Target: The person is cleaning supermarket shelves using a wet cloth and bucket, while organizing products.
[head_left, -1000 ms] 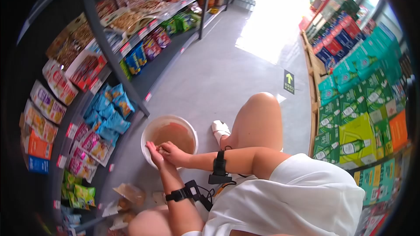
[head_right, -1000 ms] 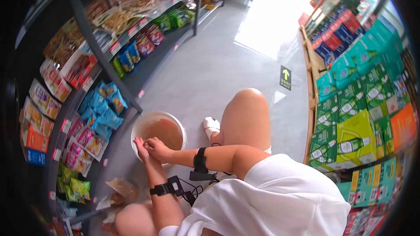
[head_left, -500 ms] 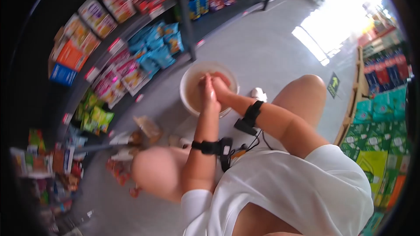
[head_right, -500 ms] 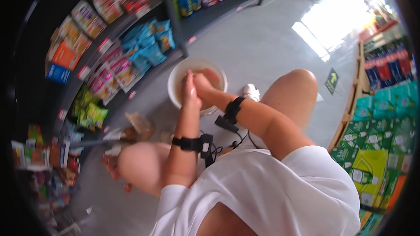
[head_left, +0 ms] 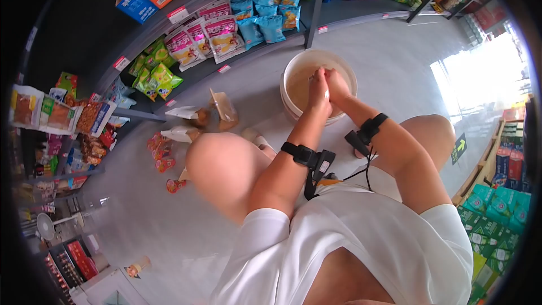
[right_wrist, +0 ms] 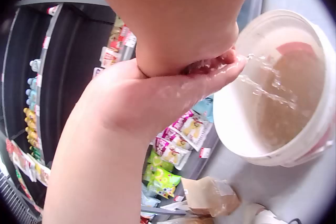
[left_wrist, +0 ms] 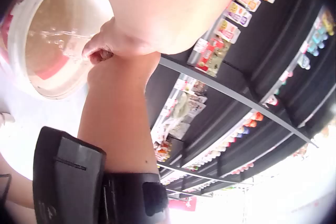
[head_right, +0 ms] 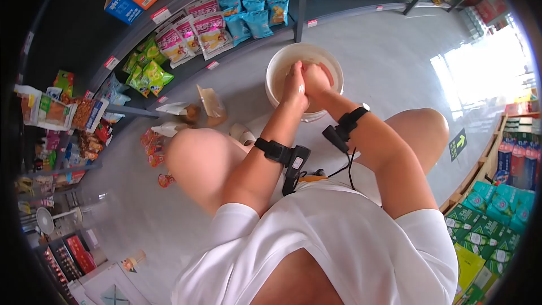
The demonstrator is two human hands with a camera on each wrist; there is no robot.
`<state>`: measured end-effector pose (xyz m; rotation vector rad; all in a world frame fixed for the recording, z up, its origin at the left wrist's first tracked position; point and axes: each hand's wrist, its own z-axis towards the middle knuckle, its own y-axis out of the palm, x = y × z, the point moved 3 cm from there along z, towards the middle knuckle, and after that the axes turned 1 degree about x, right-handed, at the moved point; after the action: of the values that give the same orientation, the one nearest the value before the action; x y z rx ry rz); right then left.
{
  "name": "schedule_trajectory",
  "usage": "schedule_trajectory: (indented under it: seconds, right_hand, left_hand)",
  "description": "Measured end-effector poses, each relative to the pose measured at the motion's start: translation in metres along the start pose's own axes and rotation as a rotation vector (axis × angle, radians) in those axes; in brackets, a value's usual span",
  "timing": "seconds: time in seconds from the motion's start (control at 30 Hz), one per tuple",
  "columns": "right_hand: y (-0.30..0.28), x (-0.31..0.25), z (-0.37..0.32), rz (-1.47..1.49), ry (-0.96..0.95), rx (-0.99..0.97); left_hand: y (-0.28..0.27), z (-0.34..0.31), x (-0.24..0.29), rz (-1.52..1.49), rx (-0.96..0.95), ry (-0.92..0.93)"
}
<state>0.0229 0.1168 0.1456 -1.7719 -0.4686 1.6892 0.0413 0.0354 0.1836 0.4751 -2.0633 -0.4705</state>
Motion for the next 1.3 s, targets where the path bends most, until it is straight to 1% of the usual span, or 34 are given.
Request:
schedule_trajectory:
  seconds: [0.03,0.1,0.13,0.17,0.2,0.23,0.3,0.33,0.37,0.4,0.43,0.5,0.53,0.57,0.63,0.67,0.77,0.87,0.97,1.07,1.17,1.2,1.23,1.3]
  right_hand:
    - [-0.027,-0.039,-0.005,-0.009,0.033,-0.019]
    - [-0.042,-0.048,0.01,0.157,-0.055,-0.1]
    - [-0.049,-0.059,0.017,0.241,-0.104,-0.145]
    - [-0.076,-0.104,-0.001,0.518,0.231,-0.254]
    - [-0.08,-0.11,-0.002,0.65,0.199,-0.255]
    - [-0.084,-0.108,-0.001,0.782,0.169,-0.253]
    - [-0.066,-0.08,0.005,1.196,0.221,-0.233]
    - [-0.049,-0.049,0.01,1.401,0.253,-0.217]
    - [-0.012,0.032,0.022,1.044,0.484,-0.106]
    - [0.002,0.061,0.007,0.72,0.46,-0.153]
    - [0.009,0.07,-0.005,0.399,0.423,-0.191]
    - [0.018,0.061,-0.006,0.679,0.459,-0.076]
    - [0.019,0.062,-0.015,0.812,0.495,-0.016]
    - [0.02,0.058,-0.026,0.911,0.505,-0.109]
    - [0.006,0.029,-0.02,1.117,0.471,-0.284]
    - [0.0,0.012,-0.027,1.062,0.443,-0.191]
    - [-0.005,-0.003,-0.031,1.046,0.232,-0.338]
    - [-0.033,-0.021,-0.044,0.737,0.279,-0.159]
    - [-0.058,-0.034,-0.055,0.729,0.365,-0.017]
    - [-0.073,-0.043,-0.065,0.696,0.343,0.002]
    - [-0.08,-0.051,-0.076,0.726,0.287,0.038]
    - [-0.082,-0.055,-0.077,0.748,0.222,0.058]
    - [-0.077,-0.049,-0.073,0.788,0.226,0.075]
    - [-0.076,-0.051,-0.074,0.681,0.215,0.074]
  left_hand:
    - [0.004,-0.006,0.012,0.014,-0.005,0.012]
    - [0.01,-0.01,0.03,0.038,-0.012,0.038]
    - [0.016,-0.016,0.043,-0.007,-0.083,0.105]
    - [0.02,-0.023,0.054,-0.05,-0.15,0.173]
    - [0.02,-0.028,0.063,-0.09,-0.218,0.241]
    - [0.016,-0.028,0.065,-0.148,-0.312,0.209]
    - [0.008,-0.021,0.066,-0.267,-0.511,0.149]
    - [-0.003,0.005,0.034,-0.339,-0.449,0.074]
    - [-0.015,-0.002,0.026,0.098,-0.06,0.089]
    - [-0.032,0.019,-0.008,0.215,-0.15,0.077]
    - [-0.049,0.048,-0.052,0.232,0.069,0.103]
    - [-0.052,0.045,-0.056,0.272,0.123,0.158]
    - [-0.05,0.028,-0.042,0.235,0.072,0.123]
    - [-0.05,0.007,-0.031,0.215,0.11,0.022]
    - [-0.044,-0.017,-0.004,0.176,0.16,-0.133]
    - [-0.044,-0.02,-0.007,0.147,0.147,-0.218]
    - [-0.044,-0.027,-0.013,-0.026,-0.101,-0.192]
    - [-0.049,-0.035,-0.005,0.081,-0.158,-0.027]
    - [-0.051,-0.043,0.0,-0.017,-0.289,0.106]
    - [-0.052,-0.058,0.003,-0.038,-0.179,0.091]
    - [-0.059,-0.065,-0.001,-0.087,-0.193,0.192]
    - [-0.066,-0.065,-0.003,-0.034,-0.179,0.212]
    - [-0.07,-0.064,-0.004,0.018,-0.168,0.237]
    - [-0.081,-0.064,-0.004,0.17,-0.113,0.319]
